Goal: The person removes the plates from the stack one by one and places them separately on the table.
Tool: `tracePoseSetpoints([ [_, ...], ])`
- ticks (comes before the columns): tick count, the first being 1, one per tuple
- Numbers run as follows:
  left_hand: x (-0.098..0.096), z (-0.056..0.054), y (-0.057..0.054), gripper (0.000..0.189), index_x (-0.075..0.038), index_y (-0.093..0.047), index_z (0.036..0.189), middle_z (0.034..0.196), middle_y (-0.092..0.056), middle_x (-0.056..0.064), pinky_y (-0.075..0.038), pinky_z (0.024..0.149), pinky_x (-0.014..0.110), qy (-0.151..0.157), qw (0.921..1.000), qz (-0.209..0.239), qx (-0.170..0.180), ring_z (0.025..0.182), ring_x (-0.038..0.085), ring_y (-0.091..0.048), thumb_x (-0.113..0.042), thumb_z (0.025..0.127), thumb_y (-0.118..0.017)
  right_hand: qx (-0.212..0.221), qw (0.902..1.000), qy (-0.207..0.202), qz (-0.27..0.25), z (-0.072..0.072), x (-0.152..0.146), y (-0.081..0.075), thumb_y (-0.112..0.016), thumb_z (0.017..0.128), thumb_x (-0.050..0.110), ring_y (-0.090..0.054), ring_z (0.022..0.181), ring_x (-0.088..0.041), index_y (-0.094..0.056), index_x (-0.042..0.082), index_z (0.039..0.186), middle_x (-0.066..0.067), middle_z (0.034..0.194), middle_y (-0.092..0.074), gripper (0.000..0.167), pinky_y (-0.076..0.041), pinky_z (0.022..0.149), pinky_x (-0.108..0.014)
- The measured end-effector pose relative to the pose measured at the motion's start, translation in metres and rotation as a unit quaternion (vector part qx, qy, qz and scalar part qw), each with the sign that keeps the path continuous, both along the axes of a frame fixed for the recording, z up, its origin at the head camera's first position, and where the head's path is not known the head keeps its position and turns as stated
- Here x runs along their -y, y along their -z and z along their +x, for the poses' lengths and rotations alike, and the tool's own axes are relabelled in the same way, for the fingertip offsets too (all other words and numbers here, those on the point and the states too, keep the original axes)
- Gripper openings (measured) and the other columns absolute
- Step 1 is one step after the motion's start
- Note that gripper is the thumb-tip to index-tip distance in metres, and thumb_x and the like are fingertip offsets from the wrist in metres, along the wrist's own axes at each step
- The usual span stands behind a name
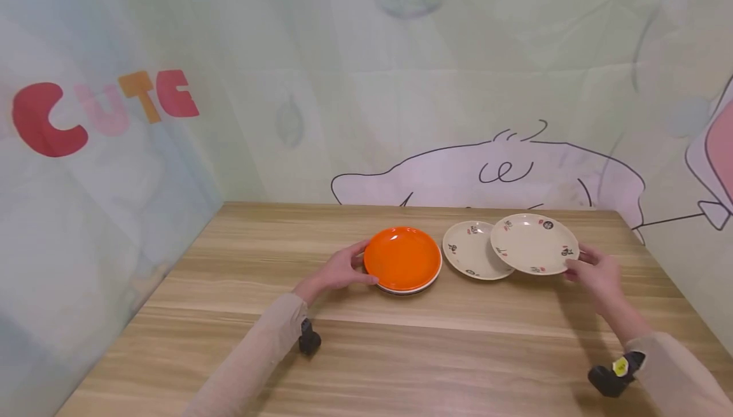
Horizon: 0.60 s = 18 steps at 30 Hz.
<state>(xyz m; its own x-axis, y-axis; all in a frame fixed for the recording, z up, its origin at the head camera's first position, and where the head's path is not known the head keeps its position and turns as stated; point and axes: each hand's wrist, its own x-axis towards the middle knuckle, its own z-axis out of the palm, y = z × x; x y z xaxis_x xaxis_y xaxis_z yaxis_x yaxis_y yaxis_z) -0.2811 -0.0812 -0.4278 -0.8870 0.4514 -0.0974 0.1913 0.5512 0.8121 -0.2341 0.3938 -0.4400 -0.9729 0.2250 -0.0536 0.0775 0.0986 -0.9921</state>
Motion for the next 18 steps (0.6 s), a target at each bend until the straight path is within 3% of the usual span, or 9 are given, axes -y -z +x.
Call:
tracePoseSetpoints([
  [3, 0.0, 0.0, 0.0, 0.091, -0.009, -0.027, 0.143, 0.144, -0.033, 0.006, -0.034, 0.104, 0.035, 0.0, 1.0, -0.001, -0.002, 0.125, 0.02, -0.042, -0.032, 0.071, -0.077, 0.0, 0.9998, 0.011, -0.015, 0.01, 0.008, -0.012, -0.052, 0.084, -0.006, -0.06, 0.059, -0.001, -0.019, -0.015, 0.137, 0.023, 0.071, -0.055, 0.063, -0.054, 0.057, -0.019],
  [4, 0.0, 0.0, 0.0, 0.091, -0.009, -0.027, 0.143, 0.144, -0.033, 0.006, -0.034, 0.104, 0.035, 0.0, 1.0, -0.001, -0.001, 0.125, 0.02, -0.042, -0.032, 0.071, -0.077, -0.002, 0.9998, 0.012, -0.018, 0.013, 0.011, -0.015, -0.051, 0.084, -0.007, -0.06, 0.058, -0.001, -0.011, -0.02, 0.135, 0.023, 0.07, -0.054, 0.066, -0.054, 0.056, -0.019],
  [6, 0.0, 0.0, 0.001, 0.091, -0.009, -0.026, 0.143, 0.145, -0.032, 0.006, -0.033, 0.104, 0.035, 0.0, 1.0, 0.0, 0.0, 0.125, 0.02, -0.042, -0.032, 0.071, -0.077, 0.0, 0.9985, 0.024, -0.049, 0.017, 0.014, -0.02, -0.049, 0.082, -0.01, -0.059, 0.057, -0.002, -0.011, -0.019, 0.135, 0.021, 0.067, -0.056, 0.066, -0.054, 0.055, -0.019],
  [9, 0.0, 0.001, 0.001, 0.091, -0.009, -0.026, 0.143, 0.145, -0.031, 0.006, -0.033, 0.105, 0.034, -0.001, 1.0, 0.002, 0.002, 0.126, 0.02, -0.041, -0.031, 0.071, -0.077, 0.004, 0.9957, 0.041, -0.084, 0.02, 0.017, -0.022, -0.047, 0.081, -0.012, -0.059, 0.054, -0.003, -0.006, -0.019, 0.135, 0.018, 0.065, -0.057, 0.068, -0.053, 0.053, -0.018],
  [13, 0.0, 0.001, 0.001, 0.09, -0.009, -0.027, 0.143, 0.145, -0.032, 0.006, -0.033, 0.104, 0.034, -0.003, 1.0, -0.002, -0.001, 0.125, 0.02, -0.042, -0.029, 0.072, -0.077, 0.019, 0.9938, 0.068, -0.086, 0.022, 0.015, -0.021, -0.045, 0.081, -0.012, -0.059, 0.052, -0.003, -0.004, -0.016, 0.136, 0.018, 0.062, -0.056, 0.068, -0.053, 0.053, -0.018],
  [16, 0.0, 0.0, 0.001, 0.089, -0.009, -0.027, 0.143, 0.145, -0.032, 0.006, -0.033, 0.104, 0.034, -0.002, 1.0, -0.005, -0.004, 0.124, 0.02, -0.043, -0.029, 0.072, -0.077, 0.038, 0.9921, 0.09, -0.079, 0.021, 0.011, -0.018, -0.046, 0.082, -0.011, -0.059, 0.052, -0.003, -0.007, -0.013, 0.137, 0.019, 0.061, -0.054, 0.067, -0.053, 0.054, -0.019],
  [17, 0.0, 0.0, 0.0, 0.089, -0.009, -0.027, 0.143, 0.145, -0.032, 0.007, -0.033, 0.104, 0.035, -0.001, 1.0, -0.004, -0.004, 0.124, 0.02, -0.043, -0.029, 0.072, -0.077, 0.037, 0.9896, 0.107, -0.089, 0.02, 0.01, -0.016, -0.047, 0.081, -0.013, -0.059, 0.051, -0.004, -0.019, -0.007, 0.14, 0.017, 0.06, -0.054, 0.065, -0.054, 0.053, -0.02],
  [18, 0.0, 0.0, 0.0, 0.089, -0.009, -0.027, 0.143, 0.145, -0.033, 0.007, -0.033, 0.104, 0.035, -0.001, 1.0, -0.002, -0.004, 0.124, 0.021, -0.043, -0.029, 0.072, -0.077, 0.04, 0.9889, 0.112, -0.089, 0.02, 0.009, -0.016, -0.047, 0.081, -0.013, -0.059, 0.051, -0.004, -0.02, -0.006, 0.14, 0.017, 0.06, -0.053, 0.065, -0.054, 0.053, -0.02],
])
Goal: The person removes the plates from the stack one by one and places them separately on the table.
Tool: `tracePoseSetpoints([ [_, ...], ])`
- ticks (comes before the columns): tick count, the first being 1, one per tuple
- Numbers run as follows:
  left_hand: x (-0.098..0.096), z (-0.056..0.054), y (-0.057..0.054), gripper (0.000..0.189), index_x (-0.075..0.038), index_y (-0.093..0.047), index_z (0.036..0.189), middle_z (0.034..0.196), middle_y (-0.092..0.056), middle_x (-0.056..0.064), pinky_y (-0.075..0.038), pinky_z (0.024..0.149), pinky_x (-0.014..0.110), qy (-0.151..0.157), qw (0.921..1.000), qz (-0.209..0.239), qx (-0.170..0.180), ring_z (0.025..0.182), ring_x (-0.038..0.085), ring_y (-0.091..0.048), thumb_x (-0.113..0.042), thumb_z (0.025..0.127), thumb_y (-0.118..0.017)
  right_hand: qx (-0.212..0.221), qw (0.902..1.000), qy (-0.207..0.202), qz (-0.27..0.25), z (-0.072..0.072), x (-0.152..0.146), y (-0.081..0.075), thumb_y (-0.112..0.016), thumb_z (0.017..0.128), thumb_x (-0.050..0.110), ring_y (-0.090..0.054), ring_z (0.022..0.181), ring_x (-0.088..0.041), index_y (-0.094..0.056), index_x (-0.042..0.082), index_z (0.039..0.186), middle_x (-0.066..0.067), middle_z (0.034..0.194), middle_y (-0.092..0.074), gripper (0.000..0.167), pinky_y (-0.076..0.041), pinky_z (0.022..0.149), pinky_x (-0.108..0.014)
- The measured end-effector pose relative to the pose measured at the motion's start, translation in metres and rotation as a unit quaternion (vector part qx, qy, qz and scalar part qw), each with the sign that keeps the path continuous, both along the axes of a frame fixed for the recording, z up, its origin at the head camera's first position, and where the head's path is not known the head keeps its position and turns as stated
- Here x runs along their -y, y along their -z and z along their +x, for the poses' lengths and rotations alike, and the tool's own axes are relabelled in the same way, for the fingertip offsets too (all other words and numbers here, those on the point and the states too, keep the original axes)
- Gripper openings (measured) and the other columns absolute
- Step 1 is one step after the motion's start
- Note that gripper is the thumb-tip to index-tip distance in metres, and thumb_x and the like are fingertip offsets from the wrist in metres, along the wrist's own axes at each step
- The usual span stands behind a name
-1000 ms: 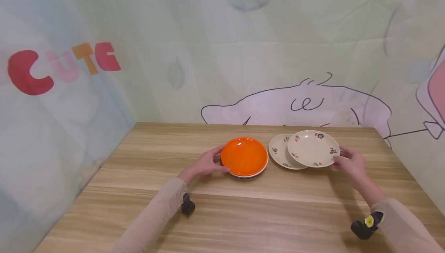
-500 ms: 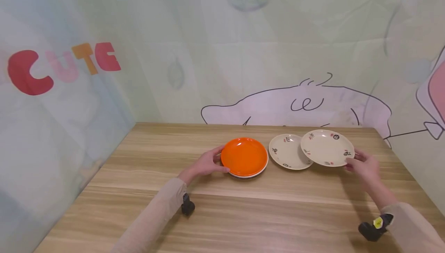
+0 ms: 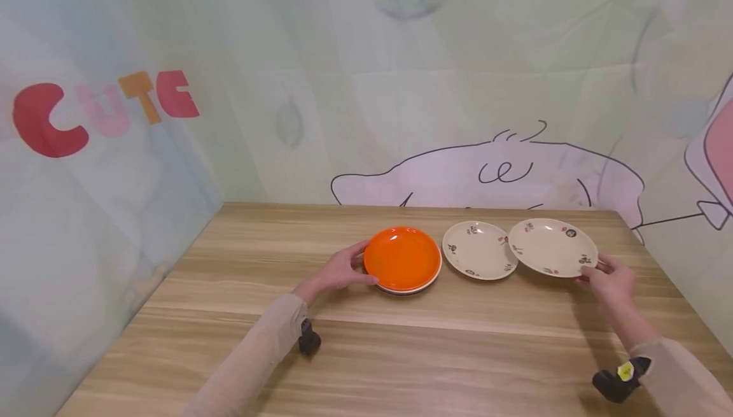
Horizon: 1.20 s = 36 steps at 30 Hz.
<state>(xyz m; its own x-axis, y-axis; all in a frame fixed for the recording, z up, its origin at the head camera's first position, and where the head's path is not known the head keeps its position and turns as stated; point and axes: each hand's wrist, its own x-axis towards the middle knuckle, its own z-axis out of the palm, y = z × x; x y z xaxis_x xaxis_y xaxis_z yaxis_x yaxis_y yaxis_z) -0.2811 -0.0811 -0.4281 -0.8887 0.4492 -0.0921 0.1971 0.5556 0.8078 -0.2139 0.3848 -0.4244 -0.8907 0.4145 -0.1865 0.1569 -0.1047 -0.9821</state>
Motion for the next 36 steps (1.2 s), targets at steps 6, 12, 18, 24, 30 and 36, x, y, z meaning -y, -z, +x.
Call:
tracePoseSetpoints([
  [6, 0.0, 0.0, 0.001, 0.09, -0.011, -0.028, 0.143, 0.144, -0.033, 0.006, -0.033, 0.104, 0.036, -0.001, 1.0, -0.001, 0.001, 0.124, 0.021, -0.043, -0.031, 0.071, -0.077, 0.029, 0.9994, 0.019, -0.004, 0.003, 0.0, -0.004, -0.047, 0.082, -0.012, -0.058, 0.049, -0.003, -0.01, -0.01, 0.139, 0.018, 0.057, -0.05, 0.067, -0.054, 0.054, -0.019],
  [12, 0.0, 0.001, 0.0, 0.089, -0.012, -0.028, 0.143, 0.145, -0.033, 0.005, -0.033, 0.104, 0.035, -0.003, 1.0, -0.005, 0.003, 0.125, 0.02, -0.042, -0.031, 0.071, -0.077, 0.047, 0.9983, 0.032, -0.014, 0.005, 0.0, -0.006, -0.047, 0.083, -0.011, -0.058, 0.049, -0.003, -0.01, -0.008, 0.14, 0.018, 0.056, -0.049, 0.068, -0.054, 0.055, -0.019],
  [18, -0.001, -0.001, 0.0, 0.09, -0.01, -0.027, 0.143, 0.145, -0.032, 0.006, -0.033, 0.104, 0.035, -0.002, 1.0, 0.001, 0.002, 0.126, 0.021, -0.041, -0.03, 0.071, -0.078, 0.036, 0.9978, 0.035, -0.044, 0.004, -0.004, -0.002, -0.048, 0.08, -0.013, -0.058, 0.05, -0.003, -0.01, -0.007, 0.14, 0.016, 0.057, -0.052, 0.072, -0.054, 0.055, -0.019],
  [24, -0.001, 0.0, 0.0, 0.09, -0.009, -0.027, 0.143, 0.145, -0.032, 0.006, -0.033, 0.105, 0.036, -0.006, 1.0, -0.007, 0.0, 0.126, 0.022, -0.041, -0.031, 0.071, -0.077, 0.036, 0.9974, 0.033, -0.052, 0.004, -0.007, 0.004, -0.047, 0.08, -0.014, -0.058, 0.051, -0.003, -0.007, -0.007, 0.14, 0.016, 0.057, -0.051, 0.073, -0.054, 0.055, -0.019],
  [30, -0.001, 0.0, 0.0, 0.09, -0.01, -0.027, 0.143, 0.145, -0.032, 0.006, -0.032, 0.105, 0.036, -0.007, 0.9999, -0.006, 0.004, 0.126, 0.021, -0.041, -0.03, 0.071, -0.077, 0.056, 0.9972, 0.042, -0.027, 0.003, -0.008, 0.006, -0.046, 0.082, -0.013, -0.058, 0.05, -0.002, -0.006, -0.006, 0.14, -0.002, 0.072, -0.056, 0.07, -0.055, 0.057, -0.02],
  [36, -0.001, 0.0, 0.0, 0.091, -0.01, -0.026, 0.143, 0.146, -0.031, 0.006, -0.032, 0.105, 0.036, -0.003, 1.0, 0.001, 0.007, 0.126, 0.021, -0.04, -0.031, 0.071, -0.077, 0.067, 0.9969, 0.043, -0.001, 0.003, -0.008, 0.009, -0.045, 0.083, -0.011, -0.056, 0.051, 0.0, -0.008, -0.007, 0.14, 0.01, 0.064, -0.05, 0.068, -0.054, 0.056, -0.02],
])
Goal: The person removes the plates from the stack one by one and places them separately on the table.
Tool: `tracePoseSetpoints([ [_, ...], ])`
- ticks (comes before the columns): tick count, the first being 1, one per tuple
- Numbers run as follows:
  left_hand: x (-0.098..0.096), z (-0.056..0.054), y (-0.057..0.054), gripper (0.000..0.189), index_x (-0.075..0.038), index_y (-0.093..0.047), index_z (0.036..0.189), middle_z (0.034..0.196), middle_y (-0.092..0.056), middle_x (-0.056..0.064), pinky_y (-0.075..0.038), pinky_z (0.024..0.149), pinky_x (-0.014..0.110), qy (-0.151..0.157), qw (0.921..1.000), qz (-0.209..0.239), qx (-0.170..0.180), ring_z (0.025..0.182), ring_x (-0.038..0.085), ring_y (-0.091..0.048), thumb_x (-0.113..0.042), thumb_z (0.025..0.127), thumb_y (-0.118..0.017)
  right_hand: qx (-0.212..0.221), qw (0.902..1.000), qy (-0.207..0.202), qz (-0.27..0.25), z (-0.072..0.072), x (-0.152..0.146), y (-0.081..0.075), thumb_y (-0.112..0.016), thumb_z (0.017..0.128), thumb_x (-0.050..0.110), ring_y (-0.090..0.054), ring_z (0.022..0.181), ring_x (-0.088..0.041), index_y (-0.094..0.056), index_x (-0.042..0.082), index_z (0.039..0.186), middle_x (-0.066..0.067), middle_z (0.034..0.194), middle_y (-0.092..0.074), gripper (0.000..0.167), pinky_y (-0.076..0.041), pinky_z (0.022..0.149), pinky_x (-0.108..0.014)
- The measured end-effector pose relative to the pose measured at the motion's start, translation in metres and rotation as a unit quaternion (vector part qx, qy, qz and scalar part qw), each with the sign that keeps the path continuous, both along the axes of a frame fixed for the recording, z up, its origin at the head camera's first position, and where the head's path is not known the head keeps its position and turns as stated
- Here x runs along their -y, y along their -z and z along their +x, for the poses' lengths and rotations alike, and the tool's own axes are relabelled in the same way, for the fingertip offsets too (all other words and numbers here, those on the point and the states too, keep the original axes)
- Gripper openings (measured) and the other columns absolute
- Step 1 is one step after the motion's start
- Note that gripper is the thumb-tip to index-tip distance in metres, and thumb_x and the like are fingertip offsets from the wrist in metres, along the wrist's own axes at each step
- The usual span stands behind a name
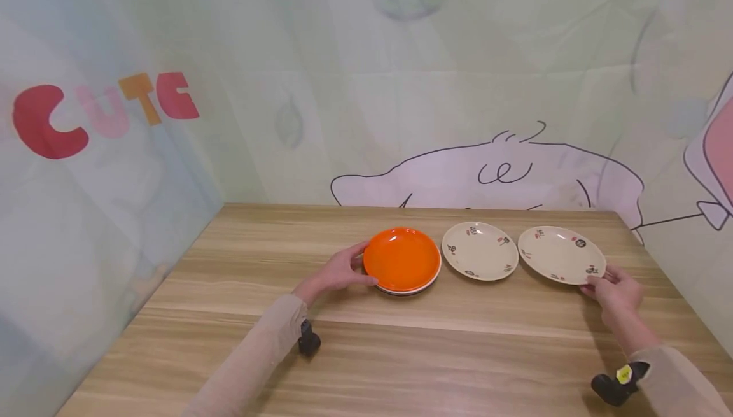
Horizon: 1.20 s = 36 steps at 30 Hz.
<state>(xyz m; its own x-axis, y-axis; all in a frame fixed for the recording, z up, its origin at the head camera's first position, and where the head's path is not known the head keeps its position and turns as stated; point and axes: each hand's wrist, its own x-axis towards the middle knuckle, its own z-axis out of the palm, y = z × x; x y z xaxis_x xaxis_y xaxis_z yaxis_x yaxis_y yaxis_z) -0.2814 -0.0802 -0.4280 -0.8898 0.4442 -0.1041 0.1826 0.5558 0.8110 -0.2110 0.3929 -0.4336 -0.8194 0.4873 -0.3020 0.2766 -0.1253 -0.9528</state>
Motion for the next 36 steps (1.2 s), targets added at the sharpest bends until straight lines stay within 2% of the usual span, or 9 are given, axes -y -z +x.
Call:
tracePoseSetpoints([
  [2, 0.0, 0.0, 0.0, 0.091, -0.01, -0.026, 0.143, 0.145, -0.031, 0.006, -0.032, 0.105, 0.036, 0.0, 1.0, -0.002, -0.002, 0.126, 0.021, -0.04, -0.03, 0.071, -0.077, -0.001, 1.0, -0.003, 0.005, 0.0, 0.0, 0.001, -0.045, 0.084, -0.011, -0.056, 0.05, 0.0, -0.008, -0.007, 0.14, 0.016, 0.06, -0.047, 0.068, -0.054, 0.056, -0.02],
  [4, 0.0, 0.0, 0.0, 0.09, -0.01, -0.026, 0.143, 0.145, -0.031, 0.006, -0.032, 0.105, 0.036, -0.001, 1.0, -0.005, -0.004, 0.126, 0.021, -0.04, -0.03, 0.071, -0.077, 0.002, 0.9997, -0.007, 0.024, -0.001, 0.0, 0.002, -0.045, 0.084, -0.01, -0.055, 0.05, 0.001, -0.008, -0.008, 0.14, 0.0, 0.069, -0.055, 0.067, -0.054, 0.056, -0.02],
  [6, 0.0, 0.0, 0.0, 0.09, -0.01, -0.026, 0.143, 0.145, -0.031, 0.006, -0.032, 0.105, 0.036, -0.003, 0.9999, -0.009, -0.006, 0.126, 0.021, -0.04, -0.03, 0.071, -0.077, 0.009, 0.9982, -0.013, 0.058, -0.002, -0.001, 0.003, -0.045, 0.085, -0.009, -0.055, 0.05, 0.001, -0.009, -0.01, 0.139, -0.022, 0.087, -0.054, 0.065, -0.055, 0.056, -0.021],
  [9, -0.001, 0.0, -0.001, 0.091, -0.01, -0.026, 0.143, 0.146, -0.031, 0.006, -0.031, 0.106, 0.036, -0.004, 0.9999, -0.013, -0.006, 0.127, 0.021, -0.039, -0.031, 0.071, -0.077, 0.019, 0.9939, -0.029, 0.104, -0.003, -0.004, 0.006, -0.046, 0.085, -0.007, -0.055, 0.05, 0.002, -0.01, -0.013, 0.138, -0.027, 0.093, -0.051, 0.064, -0.055, 0.055, -0.022],
  [11, -0.001, 0.0, -0.001, 0.091, -0.01, -0.026, 0.143, 0.146, -0.031, 0.006, -0.031, 0.106, 0.036, -0.004, 0.9999, -0.013, -0.006, 0.127, 0.021, -0.039, -0.031, 0.071, -0.077, 0.022, 0.9907, -0.041, 0.128, -0.003, -0.007, 0.008, -0.047, 0.085, -0.006, -0.055, 0.05, 0.002, -0.012, -0.015, 0.137, -0.004, 0.073, -0.055, 0.063, -0.054, 0.054, -0.022],
  [14, -0.001, 0.0, -0.001, 0.09, -0.01, -0.027, 0.143, 0.145, -0.031, 0.006, -0.031, 0.106, 0.037, -0.005, 0.9999, -0.011, -0.006, 0.127, 0.021, -0.039, -0.032, 0.071, -0.077, 0.016, 0.9894, -0.052, 0.134, -0.003, -0.012, 0.011, -0.049, 0.085, -0.005, -0.055, 0.05, 0.002, -0.014, -0.016, 0.136, 0.021, 0.061, -0.045, 0.062, -0.054, 0.053, -0.021],
  [22, -0.002, -0.001, 0.0, 0.091, -0.01, -0.026, 0.143, 0.146, -0.03, 0.005, -0.031, 0.106, 0.036, -0.002, 1.0, -0.002, -0.001, 0.127, 0.021, -0.039, -0.03, 0.071, -0.077, 0.009, 0.9904, -0.049, 0.128, -0.001, -0.015, 0.014, -0.051, 0.085, -0.003, -0.056, 0.049, 0.002, -0.018, -0.016, 0.135, 0.023, 0.058, -0.047, 0.062, -0.054, 0.052, -0.02],
  [30, -0.003, 0.0, -0.001, 0.091, -0.011, -0.027, 0.143, 0.146, -0.031, 0.005, -0.031, 0.106, 0.038, -0.01, 0.9998, -0.015, 0.0, 0.127, 0.022, -0.039, -0.033, 0.071, -0.077, 0.04, 0.9815, -0.033, 0.184, 0.004, -0.012, 0.009, -0.052, 0.083, 0.001, -0.05, 0.047, 0.005, -0.026, -0.015, 0.133, 0.022, 0.056, -0.044, 0.058, -0.048, 0.042, -0.016],
  [36, -0.002, 0.0, -0.001, 0.09, -0.011, -0.028, 0.143, 0.145, -0.032, 0.006, -0.032, 0.105, 0.038, -0.013, 0.9998, -0.016, 0.0, 0.127, 0.023, -0.039, -0.033, 0.07, -0.078, 0.051, 0.9744, -0.039, 0.216, 0.007, -0.014, 0.003, -0.051, 0.086, 0.014, -0.049, 0.05, 0.006, -0.029, -0.014, 0.133, 0.021, 0.059, -0.044, 0.059, -0.048, 0.043, -0.017],
])
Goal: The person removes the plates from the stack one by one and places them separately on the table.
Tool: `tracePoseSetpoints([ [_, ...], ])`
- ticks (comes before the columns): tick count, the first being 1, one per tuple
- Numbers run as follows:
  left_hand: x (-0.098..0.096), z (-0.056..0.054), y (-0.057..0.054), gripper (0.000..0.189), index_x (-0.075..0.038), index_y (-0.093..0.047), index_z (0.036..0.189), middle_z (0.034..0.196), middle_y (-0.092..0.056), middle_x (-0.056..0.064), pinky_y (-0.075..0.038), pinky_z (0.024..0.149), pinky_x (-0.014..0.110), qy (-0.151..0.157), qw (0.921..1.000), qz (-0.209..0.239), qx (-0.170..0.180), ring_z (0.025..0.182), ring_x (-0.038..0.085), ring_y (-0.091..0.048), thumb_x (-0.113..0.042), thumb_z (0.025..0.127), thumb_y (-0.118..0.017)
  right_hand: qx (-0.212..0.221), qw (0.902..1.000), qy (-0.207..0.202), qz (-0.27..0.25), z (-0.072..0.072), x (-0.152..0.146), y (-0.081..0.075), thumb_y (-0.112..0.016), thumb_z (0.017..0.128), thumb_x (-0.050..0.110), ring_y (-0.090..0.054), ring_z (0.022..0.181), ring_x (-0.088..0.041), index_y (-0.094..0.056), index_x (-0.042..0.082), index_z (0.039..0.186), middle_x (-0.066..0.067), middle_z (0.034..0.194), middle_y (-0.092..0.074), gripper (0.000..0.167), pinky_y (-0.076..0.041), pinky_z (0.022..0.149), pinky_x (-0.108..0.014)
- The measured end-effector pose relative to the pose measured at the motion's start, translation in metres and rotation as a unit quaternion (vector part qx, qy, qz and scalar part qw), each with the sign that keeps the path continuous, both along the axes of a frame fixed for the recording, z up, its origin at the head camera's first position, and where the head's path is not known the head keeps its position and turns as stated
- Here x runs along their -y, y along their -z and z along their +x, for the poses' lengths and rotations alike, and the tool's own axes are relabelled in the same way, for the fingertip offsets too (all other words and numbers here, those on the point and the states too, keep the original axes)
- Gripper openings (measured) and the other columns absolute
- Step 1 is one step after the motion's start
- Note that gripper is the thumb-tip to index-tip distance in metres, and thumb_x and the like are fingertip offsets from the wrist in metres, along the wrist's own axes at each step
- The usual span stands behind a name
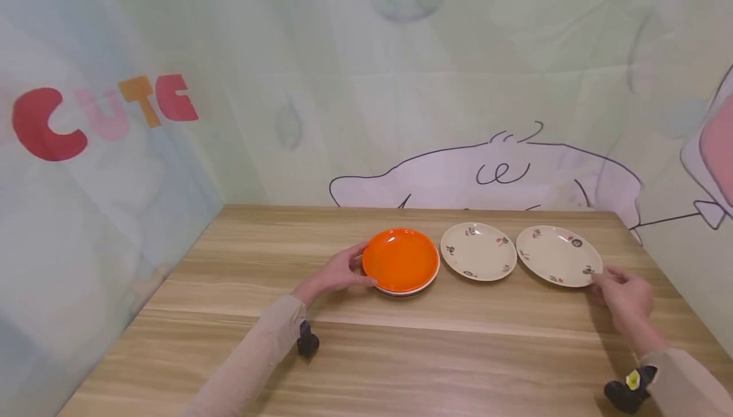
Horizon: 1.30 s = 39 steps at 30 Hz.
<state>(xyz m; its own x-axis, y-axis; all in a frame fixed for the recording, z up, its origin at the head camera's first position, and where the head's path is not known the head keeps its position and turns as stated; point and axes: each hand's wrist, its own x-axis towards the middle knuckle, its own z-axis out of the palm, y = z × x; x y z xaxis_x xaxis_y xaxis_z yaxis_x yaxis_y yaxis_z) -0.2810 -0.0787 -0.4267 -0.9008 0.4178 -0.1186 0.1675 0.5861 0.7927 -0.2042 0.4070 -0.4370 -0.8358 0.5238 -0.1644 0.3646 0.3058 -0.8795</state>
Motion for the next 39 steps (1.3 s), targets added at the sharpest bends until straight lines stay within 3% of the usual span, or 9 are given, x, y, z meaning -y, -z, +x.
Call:
tracePoseSetpoints([
  [4, 0.0, -0.001, -0.001, 0.091, -0.011, -0.028, 0.143, 0.145, -0.033, 0.005, -0.031, 0.105, 0.039, -0.001, 1.0, 0.004, 0.0, 0.127, 0.022, -0.039, -0.033, 0.07, -0.078, -0.011, 0.9996, -0.021, -0.016, 0.0, 0.001, -0.006, -0.052, 0.088, 0.022, -0.053, 0.054, 0.005, -0.028, -0.014, 0.134, 0.023, 0.061, -0.045, 0.063, -0.052, 0.049, -0.02],
  [15, 0.002, -0.001, 0.001, 0.092, -0.01, -0.027, 0.143, 0.145, -0.031, 0.006, -0.032, 0.105, 0.037, 0.002, 1.0, 0.007, 0.003, 0.127, 0.022, -0.04, -0.03, 0.07, -0.078, -0.032, 0.9866, -0.16, -0.01, -0.011, 0.025, -0.022, -0.052, 0.09, 0.033, -0.055, 0.063, 0.007, -0.03, -0.02, 0.127, 0.027, 0.074, -0.047, 0.069, -0.053, 0.06, -0.018],
  [19, 0.002, -0.003, 0.003, 0.092, -0.01, -0.027, 0.143, 0.145, -0.032, 0.006, -0.032, 0.105, 0.037, 0.003, 0.9999, 0.017, 0.004, 0.127, 0.022, -0.039, -0.03, 0.069, -0.079, -0.037, 0.9812, -0.183, -0.048, -0.025, 0.022, -0.011, -0.057, 0.088, 0.036, -0.058, 0.067, 0.004, -0.047, -0.006, 0.122, 0.022, 0.08, -0.055, 0.055, -0.054, 0.063, -0.02],
  [22, 0.002, -0.003, 0.004, 0.092, -0.009, -0.027, 0.143, 0.145, -0.031, 0.007, -0.033, 0.105, 0.036, 0.004, 0.9998, 0.02, 0.004, 0.127, 0.022, -0.039, -0.03, 0.069, -0.079, -0.045, 0.977, -0.196, -0.07, -0.041, 0.011, 0.006, -0.062, 0.084, 0.04, -0.06, 0.07, 0.004, -0.053, 0.013, 0.11, 0.024, 0.083, -0.058, 0.038, -0.054, 0.063, -0.02],
  [26, 0.001, -0.002, 0.004, 0.093, -0.008, -0.026, 0.142, 0.145, -0.031, 0.008, -0.033, 0.104, 0.036, 0.003, 0.9998, 0.021, 0.003, 0.127, 0.022, -0.039, -0.03, 0.069, -0.079, -0.062, 0.9739, -0.213, -0.05, -0.06, 0.008, 0.018, -0.062, 0.082, 0.045, -0.061, 0.071, 0.004, -0.05, 0.013, 0.11, 0.029, 0.08, -0.056, 0.044, -0.054, 0.062, -0.02],
  [30, 0.0, -0.001, 0.003, 0.093, -0.008, -0.026, 0.142, 0.145, -0.031, 0.008, -0.033, 0.104, 0.035, 0.002, 0.9998, 0.017, 0.001, 0.127, 0.022, -0.039, -0.031, 0.069, -0.079, -0.065, 0.9697, -0.234, -0.03, -0.058, 0.03, -0.001, -0.06, 0.085, 0.041, -0.061, 0.072, 0.003, -0.047, -0.001, 0.122, 0.019, 0.09, -0.06, 0.057, -0.054, 0.064, -0.021],
  [34, 0.0, 0.0, 0.002, 0.093, -0.008, -0.027, 0.142, 0.145, -0.032, 0.008, -0.033, 0.104, 0.035, 0.003, 0.9999, 0.016, -0.003, 0.126, 0.021, -0.04, -0.03, 0.069, -0.079, -0.062, 0.9636, -0.26, -0.005, -0.044, 0.065, -0.032, -0.056, 0.089, 0.034, -0.06, 0.073, 0.003, -0.037, -0.014, 0.129, -0.01, 0.113, -0.057, 0.065, -0.054, 0.066, -0.022],
  [37, 0.0, 0.0, 0.002, 0.093, -0.007, -0.027, 0.142, 0.145, -0.032, 0.008, -0.034, 0.104, 0.035, 0.004, 0.9998, 0.019, -0.003, 0.126, 0.022, -0.04, -0.028, 0.069, -0.079, -0.06, 0.9599, -0.274, 0.008, -0.039, 0.083, -0.044, -0.054, 0.091, 0.033, -0.059, 0.073, 0.005, -0.033, -0.017, 0.129, -0.015, 0.115, -0.054, 0.066, -0.054, 0.067, -0.021],
  [39, 0.0, 0.0, 0.001, 0.093, -0.007, -0.027, 0.142, 0.145, -0.032, 0.009, -0.034, 0.104, 0.035, 0.005, 0.9997, 0.023, 0.0, 0.126, 0.022, -0.04, -0.028, 0.069, -0.08, -0.065, 0.9585, -0.277, -0.01, -0.04, 0.089, -0.045, -0.055, 0.09, 0.031, -0.06, 0.072, 0.003, -0.035, -0.016, 0.128, -0.009, 0.106, -0.06, 0.063, -0.054, 0.066, -0.021],
])
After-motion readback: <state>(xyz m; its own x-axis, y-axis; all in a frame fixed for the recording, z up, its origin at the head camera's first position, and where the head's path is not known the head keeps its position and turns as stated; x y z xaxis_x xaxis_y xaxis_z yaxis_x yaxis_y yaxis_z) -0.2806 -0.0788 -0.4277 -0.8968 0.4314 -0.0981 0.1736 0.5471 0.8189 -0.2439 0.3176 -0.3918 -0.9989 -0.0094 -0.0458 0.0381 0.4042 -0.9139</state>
